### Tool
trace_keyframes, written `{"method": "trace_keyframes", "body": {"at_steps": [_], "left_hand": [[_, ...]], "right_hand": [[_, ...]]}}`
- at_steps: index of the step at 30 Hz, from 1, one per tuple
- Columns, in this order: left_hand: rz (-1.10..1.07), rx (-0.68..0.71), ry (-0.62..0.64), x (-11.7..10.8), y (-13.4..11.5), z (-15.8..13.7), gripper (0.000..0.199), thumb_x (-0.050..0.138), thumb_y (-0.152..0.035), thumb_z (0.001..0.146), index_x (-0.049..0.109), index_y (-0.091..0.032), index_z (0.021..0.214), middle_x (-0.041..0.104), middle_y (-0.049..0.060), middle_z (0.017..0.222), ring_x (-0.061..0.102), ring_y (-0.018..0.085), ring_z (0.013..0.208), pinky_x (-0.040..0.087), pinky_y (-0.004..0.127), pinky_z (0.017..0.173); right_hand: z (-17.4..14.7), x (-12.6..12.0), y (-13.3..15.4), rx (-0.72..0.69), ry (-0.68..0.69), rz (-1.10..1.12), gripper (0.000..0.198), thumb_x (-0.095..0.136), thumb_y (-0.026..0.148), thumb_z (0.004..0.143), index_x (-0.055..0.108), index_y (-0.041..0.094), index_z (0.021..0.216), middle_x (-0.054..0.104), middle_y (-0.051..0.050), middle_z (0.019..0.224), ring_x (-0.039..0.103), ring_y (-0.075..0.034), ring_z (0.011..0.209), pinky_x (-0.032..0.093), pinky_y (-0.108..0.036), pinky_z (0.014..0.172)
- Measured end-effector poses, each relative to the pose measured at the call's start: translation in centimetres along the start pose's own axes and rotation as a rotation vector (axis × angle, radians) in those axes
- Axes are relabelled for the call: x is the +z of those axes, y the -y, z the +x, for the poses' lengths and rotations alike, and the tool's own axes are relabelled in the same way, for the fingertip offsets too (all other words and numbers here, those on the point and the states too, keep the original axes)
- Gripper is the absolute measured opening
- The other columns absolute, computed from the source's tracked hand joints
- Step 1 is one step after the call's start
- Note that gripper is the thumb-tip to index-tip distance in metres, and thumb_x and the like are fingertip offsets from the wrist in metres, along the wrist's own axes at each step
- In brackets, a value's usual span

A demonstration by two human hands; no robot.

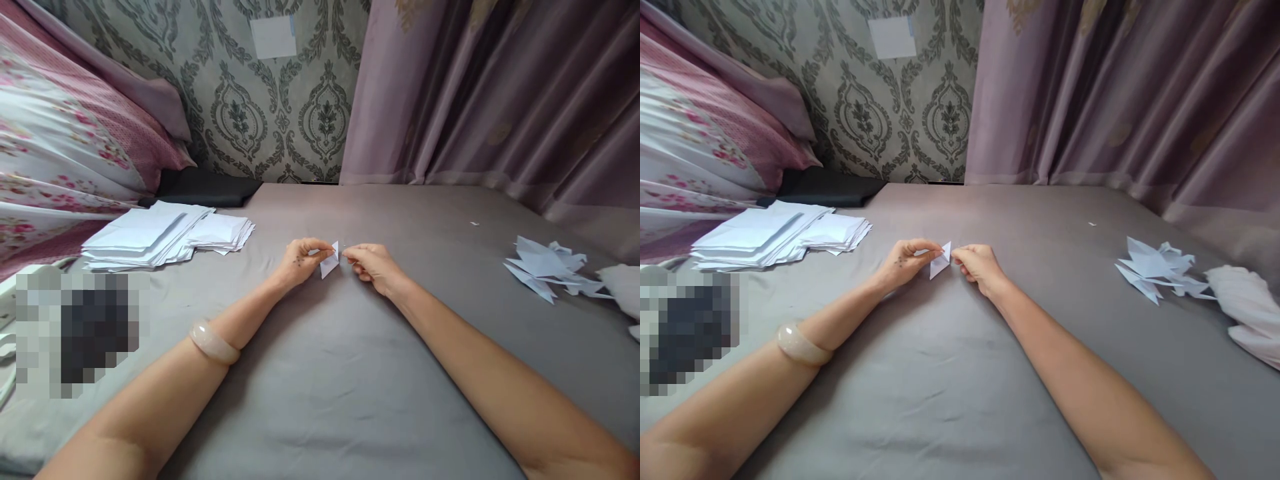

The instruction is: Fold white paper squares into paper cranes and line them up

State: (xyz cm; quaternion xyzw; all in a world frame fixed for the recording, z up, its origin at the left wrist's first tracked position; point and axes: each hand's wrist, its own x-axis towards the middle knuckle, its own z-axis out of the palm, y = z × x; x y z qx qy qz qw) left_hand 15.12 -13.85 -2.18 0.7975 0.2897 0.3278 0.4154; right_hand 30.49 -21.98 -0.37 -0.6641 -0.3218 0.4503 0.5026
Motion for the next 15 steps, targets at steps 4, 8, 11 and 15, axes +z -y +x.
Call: {"method": "trace_keyframes", "body": {"at_steps": [4,8,11,15], "left_hand": [[-0.013,0.0,0.006,-0.2,-0.1,0.0,0.024,0.06,-0.04,0.08,0.072,-0.019,0.084,0.072,0.003,0.087,0.064,0.018,0.085,0.049,0.027,0.079],[0.001,0.022,0.058,-0.2,-0.4,-0.1,0.023,0.058,-0.038,0.083,0.072,-0.02,0.087,0.072,0.002,0.09,0.063,0.018,0.089,0.047,0.027,0.083],[0.064,0.031,0.03,-0.1,-0.5,-0.1,0.028,0.063,-0.035,0.08,0.069,-0.021,0.104,0.069,0.004,0.103,0.061,0.019,0.098,0.045,0.029,0.088],[0.148,0.029,-0.12,0.0,0.0,0.0,0.029,0.068,-0.029,0.075,0.065,-0.02,0.102,0.066,0.005,0.105,0.059,0.018,0.095,0.045,0.029,0.084]], "right_hand": [[0.1,-0.3,-0.9,-0.255,-0.007,-0.346,0.01,0.065,0.024,0.067,0.065,0.018,0.074,0.058,0.002,0.063,0.047,-0.008,0.053,0.034,-0.02,0.048],[-0.2,0.2,-1.4,-0.421,-0.028,-0.675,0.011,0.062,0.032,0.073,0.067,0.022,0.073,0.063,0.0,0.069,0.054,-0.013,0.065,0.037,-0.024,0.06],[-0.6,0.7,-1.4,-0.422,-0.093,-0.825,0.014,0.057,0.03,0.077,0.062,0.022,0.067,0.063,-0.002,0.07,0.054,-0.015,0.067,0.035,-0.026,0.061],[-0.9,1.0,-1.5,-0.398,-0.25,-0.895,0.013,0.053,0.026,0.079,0.059,0.021,0.069,0.066,-0.006,0.075,0.056,-0.018,0.071,0.033,-0.028,0.061]]}}
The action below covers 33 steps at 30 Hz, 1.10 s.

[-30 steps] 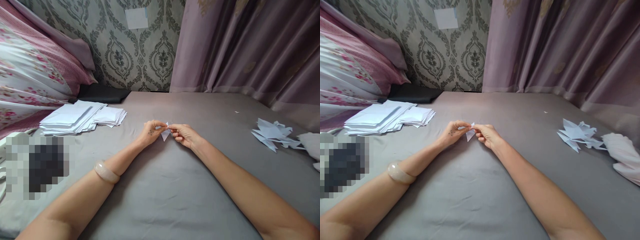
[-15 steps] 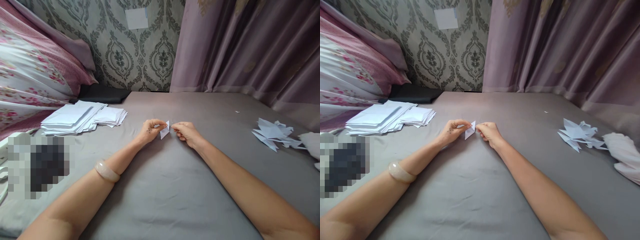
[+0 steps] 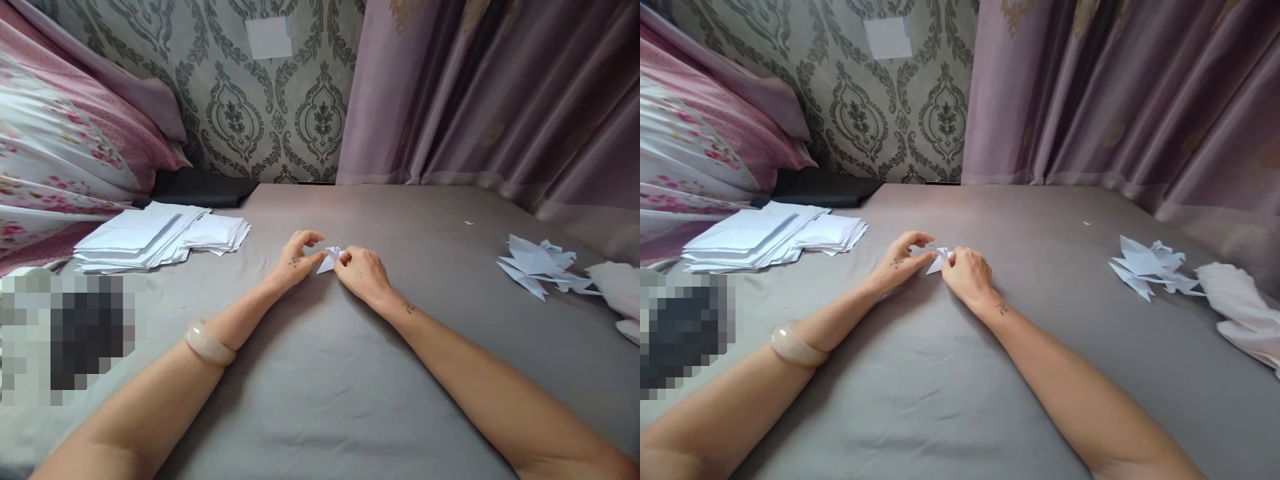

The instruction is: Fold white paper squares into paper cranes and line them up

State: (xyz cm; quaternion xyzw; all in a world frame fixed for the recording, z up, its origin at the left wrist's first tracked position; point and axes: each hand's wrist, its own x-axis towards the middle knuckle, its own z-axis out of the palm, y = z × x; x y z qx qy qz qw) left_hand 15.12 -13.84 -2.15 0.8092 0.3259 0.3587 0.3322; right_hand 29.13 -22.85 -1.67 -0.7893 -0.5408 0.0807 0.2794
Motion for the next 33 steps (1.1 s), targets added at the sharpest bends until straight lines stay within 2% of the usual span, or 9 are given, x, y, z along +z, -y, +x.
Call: {"method": "trace_keyframes", "body": {"at_steps": [2,4,7,10,14,19,27,33], "left_hand": [[0.01,-0.009,0.023,0.2,0.2,0.0,0.015,0.064,-0.028,0.078,0.066,-0.019,0.09,0.068,0.004,0.093,0.06,0.017,0.086,0.046,0.028,0.078],[0.035,0.013,0.102,0.3,0.3,-0.2,0.011,0.059,-0.025,0.081,0.067,-0.019,0.084,0.069,0.003,0.088,0.061,0.016,0.081,0.046,0.028,0.077],[0.151,0.093,0.196,0.5,0.2,-0.5,0.015,0.055,-0.021,0.084,0.069,-0.02,0.087,0.071,0.004,0.097,0.063,0.018,0.088,0.044,0.032,0.085],[0.281,0.138,0.232,0.4,0.1,-0.8,0.019,0.051,-0.019,0.087,0.07,-0.021,0.092,0.07,0.005,0.107,0.063,0.022,0.098,0.039,0.039,0.094],[0.332,0.129,0.245,0.2,0.0,-1.0,0.022,0.049,-0.018,0.089,0.07,-0.022,0.096,0.069,0.004,0.114,0.061,0.022,0.105,0.035,0.041,0.098],[0.334,0.064,0.222,0.1,-0.4,-1.0,0.02,0.051,-0.022,0.088,0.07,-0.022,0.092,0.071,0.003,0.108,0.063,0.02,0.099,0.036,0.04,0.099],[0.374,0.041,0.212,0.2,-0.4,-1.1,0.022,0.051,-0.023,0.087,0.071,-0.024,0.095,0.069,0.003,0.113,0.057,0.024,0.11,0.03,0.046,0.102],[0.382,0.081,0.239,0.0,-0.5,-1.3,0.023,0.048,-0.021,0.09,0.071,-0.023,0.092,0.069,0.003,0.114,0.055,0.023,0.11,0.029,0.045,0.098]], "right_hand": [[0.0,0.2,0.0,0.029,-0.016,-0.014,0.013,0.054,0.026,0.079,0.058,0.02,0.068,0.066,-0.008,0.075,0.057,-0.02,0.07,0.032,-0.029,0.061],[0.1,0.4,-0.1,0.052,-0.005,-0.004,0.014,0.056,0.028,0.079,0.059,0.02,0.068,0.065,-0.009,0.074,0.057,-0.02,0.069,0.031,-0.03,0.06],[0.1,0.5,-0.2,0.066,0.055,0.038,0.016,0.059,0.034,0.077,0.062,0.021,0.068,0.066,-0.009,0.074,0.057,-0.021,0.069,0.031,-0.03,0.059],[0.0,0.0,-0.3,0.043,0.14,0.102,0.014,0.06,0.032,0.076,0.066,0.022,0.069,0.066,-0.005,0.071,0.057,-0.019,0.068,0.034,-0.028,0.059],[-0.2,-0.6,-0.5,0.001,0.185,0.144,0.015,0.056,0.024,0.075,0.071,0.022,0.074,0.066,-0.001,0.07,0.058,-0.015,0.069,0.037,-0.025,0.062],[-0.3,-0.5,-0.5,-0.029,0.193,0.117,0.02,0.053,0.028,0.077,0.071,0.021,0.07,0.065,-0.001,0.067,0.057,-0.015,0.067,0.037,-0.025,0.061],[-0.1,-0.2,-0.8,-0.079,0.218,0.19,0.02,0.054,0.028,0.077,0.074,0.024,0.08,0.069,0.001,0.074,0.059,-0.015,0.07,0.042,-0.025,0.066],[0.0,-0.1,-0.9,-0.047,0.152,0.131,0.023,0.052,0.026,0.079,0.074,0.023,0.086,0.072,-0.002,0.083,0.063,-0.017,0.077,0.044,-0.027,0.07]]}}
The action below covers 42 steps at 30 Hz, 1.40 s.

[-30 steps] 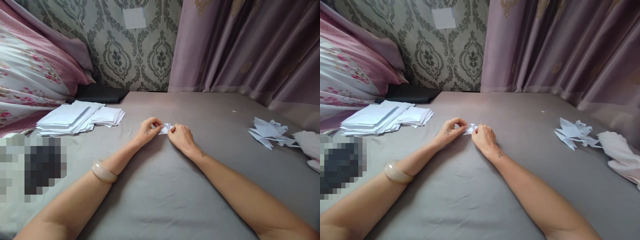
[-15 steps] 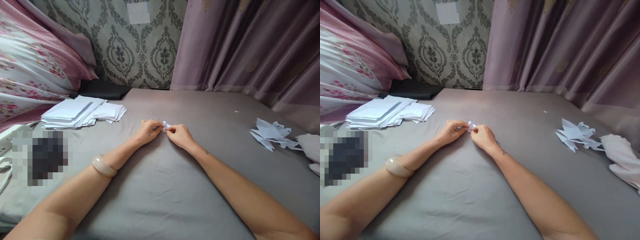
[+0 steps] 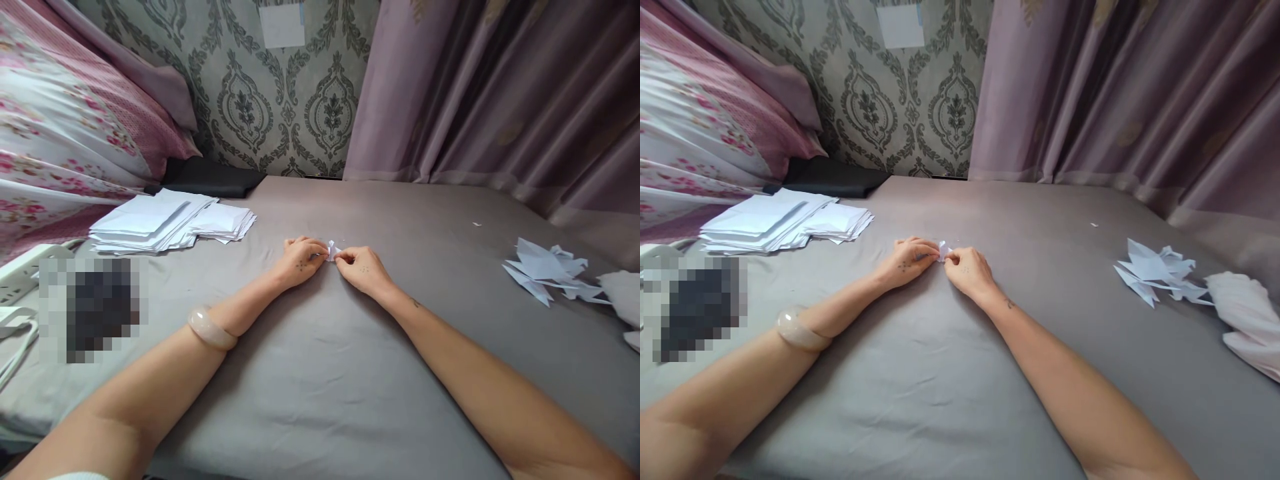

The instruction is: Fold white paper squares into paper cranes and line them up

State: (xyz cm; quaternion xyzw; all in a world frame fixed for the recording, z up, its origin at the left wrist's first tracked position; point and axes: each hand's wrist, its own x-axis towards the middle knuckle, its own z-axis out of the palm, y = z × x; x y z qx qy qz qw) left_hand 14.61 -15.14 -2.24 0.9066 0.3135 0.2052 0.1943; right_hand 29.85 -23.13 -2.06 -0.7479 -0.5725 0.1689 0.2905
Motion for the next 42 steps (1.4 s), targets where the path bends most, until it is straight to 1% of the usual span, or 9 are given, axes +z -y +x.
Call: {"method": "trace_keyframes", "body": {"at_steps": [6,9,15,18,27,31,35,40,42], "left_hand": [[0.077,0.001,-0.012,0.3,0.3,-0.1,0.023,0.05,-0.02,0.089,0.072,-0.023,0.094,0.068,0.005,0.11,0.052,0.024,0.107,0.031,0.041,0.089],[0.09,0.005,-0.009,0.3,0.3,0.0,0.023,0.05,-0.02,0.089,0.072,-0.024,0.095,0.068,0.005,0.108,0.052,0.024,0.106,0.031,0.041,0.089],[0.053,-0.018,-0.009,0.0,-0.1,-0.1,0.022,0.05,-0.021,0.089,0.071,-0.022,0.094,0.069,0.005,0.107,0.054,0.024,0.105,0.031,0.042,0.09],[0.044,-0.013,-0.004,0.0,-0.1,-0.2,0.023,0.049,-0.02,0.088,0.071,-0.022,0.093,0.068,0.005,0.107,0.054,0.024,0.105,0.032,0.042,0.09],[-0.006,-0.044,-0.005,0.0,0.2,0.0,0.031,0.043,-0.015,0.084,0.071,-0.021,0.096,0.069,0.006,0.108,0.057,0.024,0.106,0.035,0.046,0.097],[-0.095,-0.112,-0.035,-0.3,0.3,0.3,0.037,0.04,-0.012,0.079,0.069,-0.02,0.101,0.073,0.005,0.096,0.064,0.02,0.094,0.044,0.036,0.09],[-0.145,-0.143,-0.055,-0.4,0.2,0.3,0.036,0.04,-0.018,0.08,0.07,-0.019,0.1,0.074,0.006,0.095,0.066,0.02,0.09,0.047,0.031,0.085],[-0.148,-0.232,-0.169,-0.4,0.6,0.1,0.035,0.041,-0.026,0.081,0.069,-0.021,0.101,0.073,0.003,0.096,0.064,0.019,0.082,0.047,0.031,0.082],[-0.179,-0.267,-0.175,-0.4,0.9,0.2,0.034,0.041,-0.027,0.081,0.068,-0.021,0.101,0.073,0.003,0.096,0.063,0.019,0.08,0.047,0.031,0.081]], "right_hand": [[-0.4,0.4,-0.2,-0.092,-0.12,-0.171,0.026,0.049,0.025,0.082,0.073,0.027,0.091,0.069,-0.003,0.096,0.061,-0.018,0.08,0.041,-0.028,0.065],[-0.4,0.5,-0.2,-0.117,-0.122,-0.155,0.025,0.049,0.026,0.083,0.073,0.026,0.089,0.068,-0.003,0.092,0.06,-0.017,0.078,0.042,-0.028,0.066],[0.3,0.4,0.2,-0.146,-0.245,-0.056,0.021,0.053,0.022,0.081,0.069,0.021,0.095,0.066,-0.003,0.091,0.058,-0.014,0.073,0.043,-0.027,0.07],[0.5,0.4,0.4,-0.169,-0.238,-0.037,0.019,0.054,0.023,0.081,0.068,0.02,0.093,0.066,-0.002,0.09,0.058,-0.014,0.073,0.043,-0.027,0.07],[-0.3,1.2,0.7,-0.099,-0.104,-0.231,0.022,0.051,0.037,0.086,0.069,0.025,0.087,0.066,-0.004,0.096,0.061,-0.019,0.085,0.042,-0.029,0.069],[-0.4,1.5,1.5,-0.069,-0.086,-0.308,0.026,0.047,0.04,0.09,0.065,0.024,0.097,0.064,-0.006,0.104,0.062,-0.019,0.088,0.044,-0.03,0.073],[-0.5,1.5,2.3,-0.055,-0.068,-0.398,0.027,0.04,0.035,0.093,0.062,0.022,0.103,0.063,-0.008,0.108,0.062,-0.02,0.092,0.045,-0.031,0.076],[1.4,0.2,1.4,-0.015,-0.1,-0.447,0.029,0.039,0.03,0.092,0.064,0.021,0.105,0.065,-0.01,0.108,0.063,-0.022,0.094,0.045,-0.033,0.078],[3.2,-1.3,0.1,0.074,-0.164,-0.477,0.03,0.041,0.03,0.091,0.065,0.02,0.105,0.065,-0.01,0.11,0.062,-0.023,0.097,0.045,-0.033,0.08]]}}
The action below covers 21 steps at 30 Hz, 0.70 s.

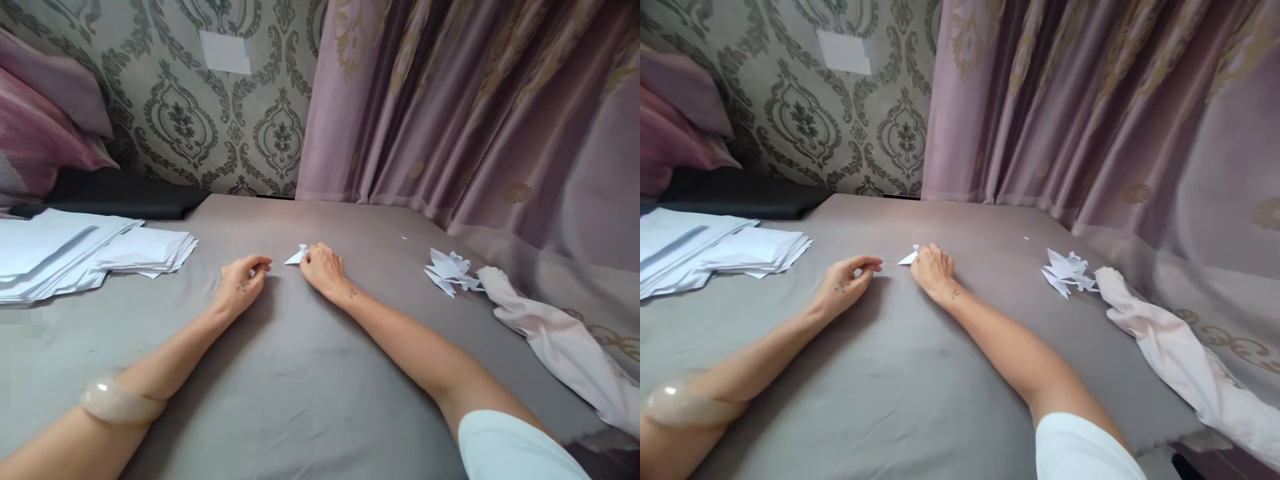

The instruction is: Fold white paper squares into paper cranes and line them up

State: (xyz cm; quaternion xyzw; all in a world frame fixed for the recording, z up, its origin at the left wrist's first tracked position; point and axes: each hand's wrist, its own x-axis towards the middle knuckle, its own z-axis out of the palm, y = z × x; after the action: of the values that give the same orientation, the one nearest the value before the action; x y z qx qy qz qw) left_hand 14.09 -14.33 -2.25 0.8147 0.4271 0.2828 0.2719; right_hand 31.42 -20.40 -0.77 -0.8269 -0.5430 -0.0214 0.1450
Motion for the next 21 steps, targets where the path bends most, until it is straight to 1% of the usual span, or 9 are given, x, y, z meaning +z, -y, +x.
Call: {"method": "trace_keyframes", "body": {"at_steps": [1,2,5,7,9,11,15,18,21], "left_hand": [[-0.016,-0.017,0.008,0.0,0.1,0.1,0.034,0.041,-0.028,0.081,0.067,-0.021,0.101,0.073,0.003,0.096,0.063,0.019,0.08,0.047,0.031,0.08],[-0.03,-0.032,0.015,0.0,0.1,0.1,0.034,0.041,-0.028,0.081,0.067,-0.02,0.101,0.073,0.004,0.095,0.064,0.019,0.08,0.047,0.031,0.08],[-0.054,-0.05,0.037,0.0,0.0,0.4,0.033,0.041,-0.029,0.08,0.067,-0.019,0.098,0.073,0.005,0.093,0.066,0.02,0.084,0.048,0.031,0.08],[-0.056,-0.056,0.05,0.1,-0.1,0.5,0.032,0.042,-0.029,0.08,0.067,-0.02,0.097,0.074,0.004,0.092,0.067,0.021,0.086,0.049,0.032,0.08],[-0.06,-0.067,0.063,0.2,-0.3,0.6,0.032,0.042,-0.03,0.08,0.068,-0.02,0.096,0.074,0.004,0.092,0.067,0.021,0.086,0.049,0.032,0.08],[-0.067,-0.08,0.077,0.3,-0.3,0.6,0.032,0.042,-0.031,0.08,0.068,-0.019,0.096,0.074,0.005,0.091,0.067,0.021,0.085,0.05,0.032,0.079],[-0.073,-0.082,0.078,0.5,-0.4,0.8,0.032,0.043,-0.033,0.079,0.068,-0.019,0.094,0.074,0.005,0.089,0.067,0.021,0.081,0.051,0.031,0.074],[-0.071,-0.087,0.072,0.6,-0.2,1.0,0.032,0.043,-0.033,0.079,0.069,-0.02,0.093,0.074,0.004,0.088,0.067,0.02,0.077,0.05,0.03,0.07],[-0.077,-0.092,0.074,0.8,0.1,1.0,0.033,0.044,-0.035,0.079,0.068,-0.019,0.095,0.073,0.004,0.087,0.066,0.019,0.073,0.05,0.03,0.068]], "right_hand": [[1.2,-0.2,-1.1,0.092,-0.031,-0.013,0.029,0.043,0.03,0.09,0.066,0.021,0.106,0.065,-0.01,0.112,0.062,-0.022,0.099,0.045,-0.032,0.082],[2.5,-0.5,-2.3,0.155,-0.055,-0.024,0.03,0.043,0.029,0.091,0.067,0.019,0.106,0.064,-0.013,0.113,0.062,-0.023,0.101,0.045,-0.033,0.083],[6.1,-1.3,-6.6,0.304,-0.113,-0.042,0.034,0.04,0.024,0.092,0.066,0.011,0.109,0.064,-0.019,0.113,0.061,-0.026,0.104,0.045,-0.034,0.084],[8.0,-1.6,-9.4,0.408,-0.153,-0.049,0.036,0.039,0.021,0.092,0.065,0.007,0.112,0.062,-0.023,0.114,0.061,-0.028,0.105,0.045,-0.036,0.084],[9.4,-1.7,-11.8,0.487,-0.181,-0.052,0.036,0.039,0.021,0.091,0.064,0.004,0.113,0.062,-0.026,0.113,0.061,-0.03,0.106,0.044,-0.037,0.084],[10.6,-1.4,-13.6,0.541,-0.197,-0.051,0.036,0.04,0.019,0.091,0.064,0.003,0.112,0.062,-0.027,0.112,0.061,-0.03,0.105,0.044,-0.038,0.083],[12.7,-0.4,-15.5,0.598,-0.213,-0.049,0.036,0.041,0.018,0.091,0.064,0.002,0.113,0.062,-0.027,0.11,0.061,-0.029,0.104,0.043,-0.036,0.082],[13.7,0.3,-16.1,0.61,-0.201,-0.044,0.036,0.042,0.019,0.09,0.065,0.003,0.113,0.063,-0.027,0.11,0.061,-0.03,0.104,0.044,-0.036,0.082],[14.0,0.6,-16.5,0.603,-0.171,-0.038,0.036,0.045,0.023,0.09,0.064,0.005,0.114,0.064,-0.026,0.11,0.062,-0.03,0.103,0.045,-0.036,0.081]]}}
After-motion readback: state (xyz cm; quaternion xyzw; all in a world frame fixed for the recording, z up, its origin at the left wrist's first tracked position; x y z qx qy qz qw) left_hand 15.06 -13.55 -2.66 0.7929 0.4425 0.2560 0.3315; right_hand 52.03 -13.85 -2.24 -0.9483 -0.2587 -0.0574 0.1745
